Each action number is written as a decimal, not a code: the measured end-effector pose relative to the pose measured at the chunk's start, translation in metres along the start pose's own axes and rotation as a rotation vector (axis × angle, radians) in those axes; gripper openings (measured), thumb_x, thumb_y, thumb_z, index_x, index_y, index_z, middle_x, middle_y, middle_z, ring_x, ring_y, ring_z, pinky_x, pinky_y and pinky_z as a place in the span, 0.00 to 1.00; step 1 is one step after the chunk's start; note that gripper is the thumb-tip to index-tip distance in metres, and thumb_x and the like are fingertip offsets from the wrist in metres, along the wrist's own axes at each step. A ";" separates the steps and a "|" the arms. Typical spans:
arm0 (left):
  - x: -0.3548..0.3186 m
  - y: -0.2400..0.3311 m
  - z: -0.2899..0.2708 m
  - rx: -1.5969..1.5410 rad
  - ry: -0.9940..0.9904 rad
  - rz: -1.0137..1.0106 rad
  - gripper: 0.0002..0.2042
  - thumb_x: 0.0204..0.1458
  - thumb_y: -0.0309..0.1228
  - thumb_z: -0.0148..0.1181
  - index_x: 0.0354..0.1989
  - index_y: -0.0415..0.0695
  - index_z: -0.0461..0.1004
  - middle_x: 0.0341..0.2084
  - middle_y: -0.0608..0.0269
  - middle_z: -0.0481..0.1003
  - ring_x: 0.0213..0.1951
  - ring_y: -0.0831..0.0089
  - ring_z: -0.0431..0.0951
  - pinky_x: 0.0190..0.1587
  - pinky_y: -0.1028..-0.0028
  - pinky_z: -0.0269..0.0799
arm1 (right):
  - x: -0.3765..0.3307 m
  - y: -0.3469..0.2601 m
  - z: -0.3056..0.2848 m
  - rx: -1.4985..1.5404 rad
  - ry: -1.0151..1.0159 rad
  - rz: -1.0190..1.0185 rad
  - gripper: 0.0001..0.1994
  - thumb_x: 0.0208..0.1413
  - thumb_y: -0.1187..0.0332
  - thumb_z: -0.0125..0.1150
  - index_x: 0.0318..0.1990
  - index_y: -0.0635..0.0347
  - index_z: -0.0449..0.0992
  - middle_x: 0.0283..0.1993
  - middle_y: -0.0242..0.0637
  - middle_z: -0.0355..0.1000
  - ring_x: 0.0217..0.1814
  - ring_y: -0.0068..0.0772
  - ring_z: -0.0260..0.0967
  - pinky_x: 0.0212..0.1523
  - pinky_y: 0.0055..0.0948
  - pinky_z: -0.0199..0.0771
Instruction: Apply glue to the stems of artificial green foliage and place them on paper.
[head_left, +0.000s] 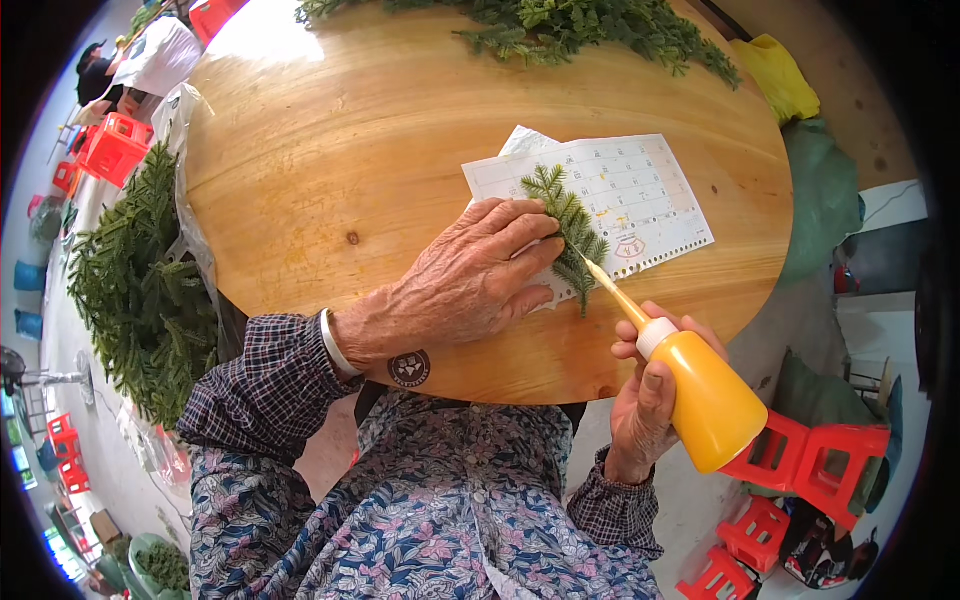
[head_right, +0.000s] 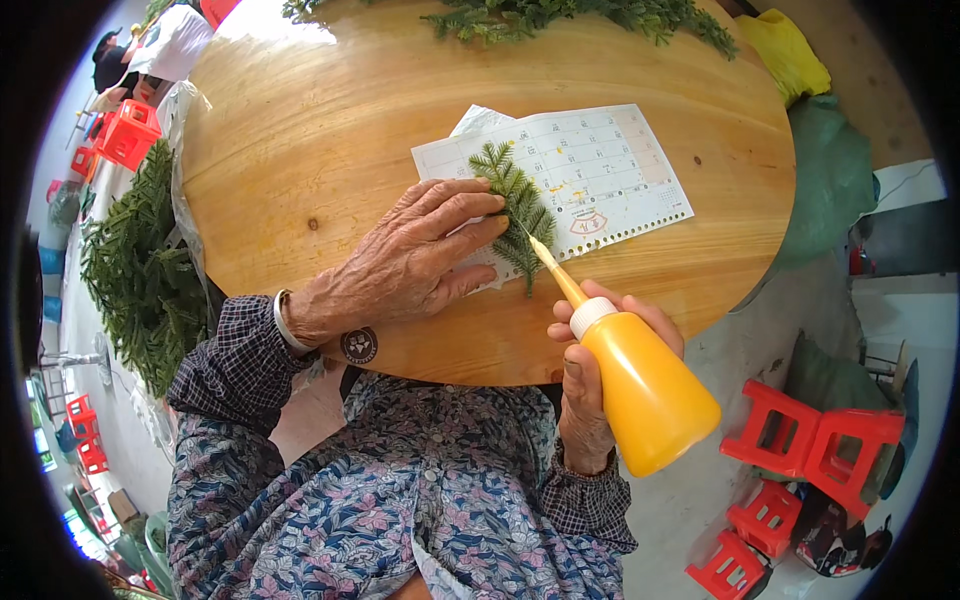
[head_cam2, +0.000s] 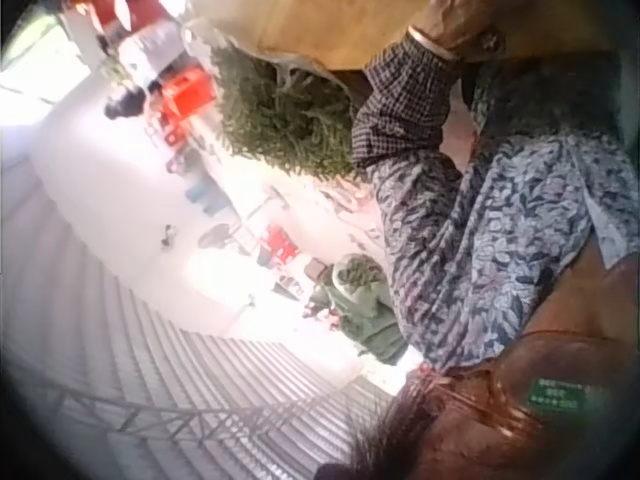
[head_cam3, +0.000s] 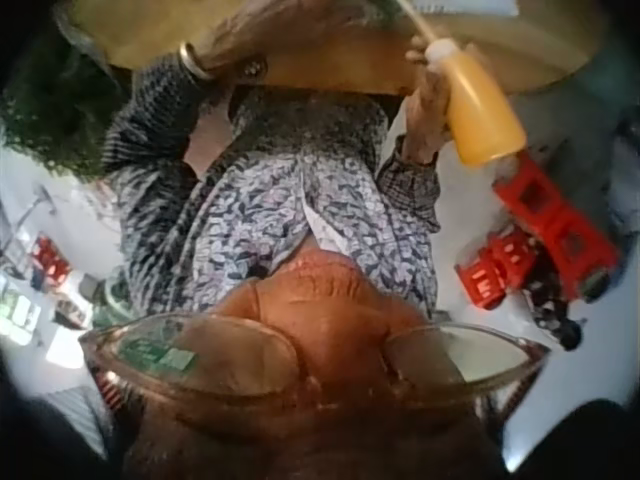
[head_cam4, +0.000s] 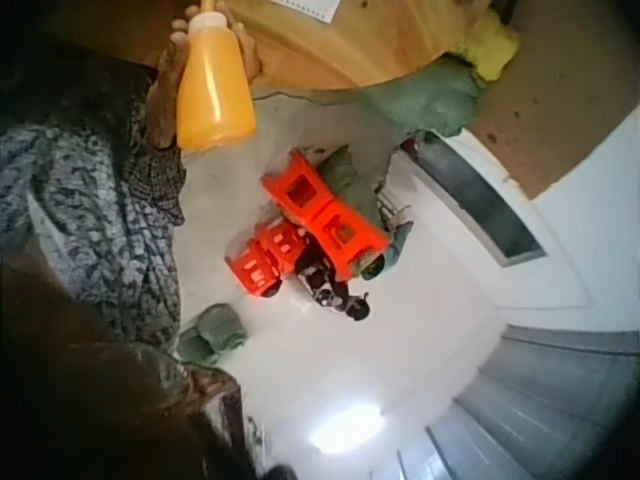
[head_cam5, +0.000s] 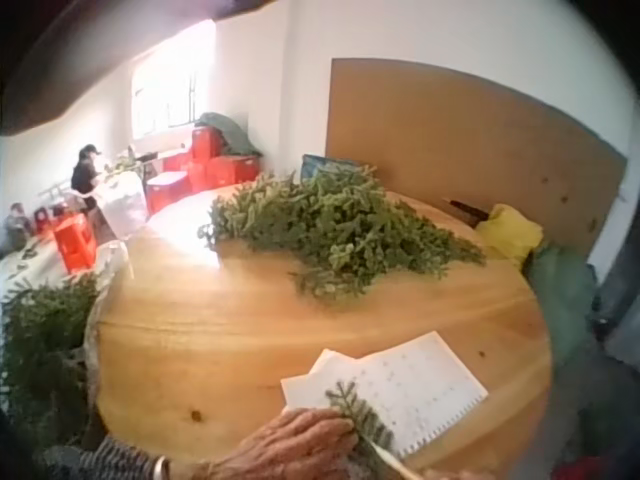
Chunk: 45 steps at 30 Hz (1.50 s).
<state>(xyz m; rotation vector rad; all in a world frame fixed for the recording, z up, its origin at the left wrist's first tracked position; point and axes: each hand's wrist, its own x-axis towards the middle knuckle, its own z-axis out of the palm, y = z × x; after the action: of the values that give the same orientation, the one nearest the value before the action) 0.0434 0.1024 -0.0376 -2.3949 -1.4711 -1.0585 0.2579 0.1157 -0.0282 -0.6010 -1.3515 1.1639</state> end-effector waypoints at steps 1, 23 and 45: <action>0.000 0.000 0.000 0.005 0.003 -0.001 0.19 0.44 0.33 0.63 0.45 0.38 0.72 0.48 0.56 0.68 0.53 0.60 0.66 0.56 0.66 0.62 | 0.000 0.000 -0.001 0.023 -0.001 0.002 0.25 0.52 0.67 0.62 0.55 0.57 0.59 0.49 0.54 0.68 0.40 0.41 0.73 0.36 0.25 0.76; -0.012 0.007 -0.021 -0.002 -0.021 -0.006 0.19 0.44 0.35 0.63 0.44 0.39 0.73 0.46 0.58 0.67 0.53 0.61 0.65 0.55 0.66 0.62 | -0.020 -0.016 0.014 -0.010 -0.002 0.012 0.25 0.53 0.62 0.62 0.56 0.55 0.60 0.50 0.56 0.67 0.41 0.42 0.72 0.37 0.24 0.74; -0.018 0.017 -0.029 -0.012 -0.031 -0.010 0.20 0.46 0.39 0.63 0.44 0.39 0.73 0.49 0.58 0.67 0.53 0.60 0.65 0.54 0.66 0.63 | -0.043 -0.027 0.019 -0.040 0.054 0.057 0.26 0.52 0.59 0.61 0.56 0.56 0.59 0.49 0.54 0.67 0.39 0.41 0.72 0.36 0.24 0.75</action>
<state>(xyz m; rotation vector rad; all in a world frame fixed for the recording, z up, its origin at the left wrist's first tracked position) 0.0384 0.0672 -0.0227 -2.4254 -1.4930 -1.0401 0.2556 0.0619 -0.0190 -0.6988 -1.3220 1.1610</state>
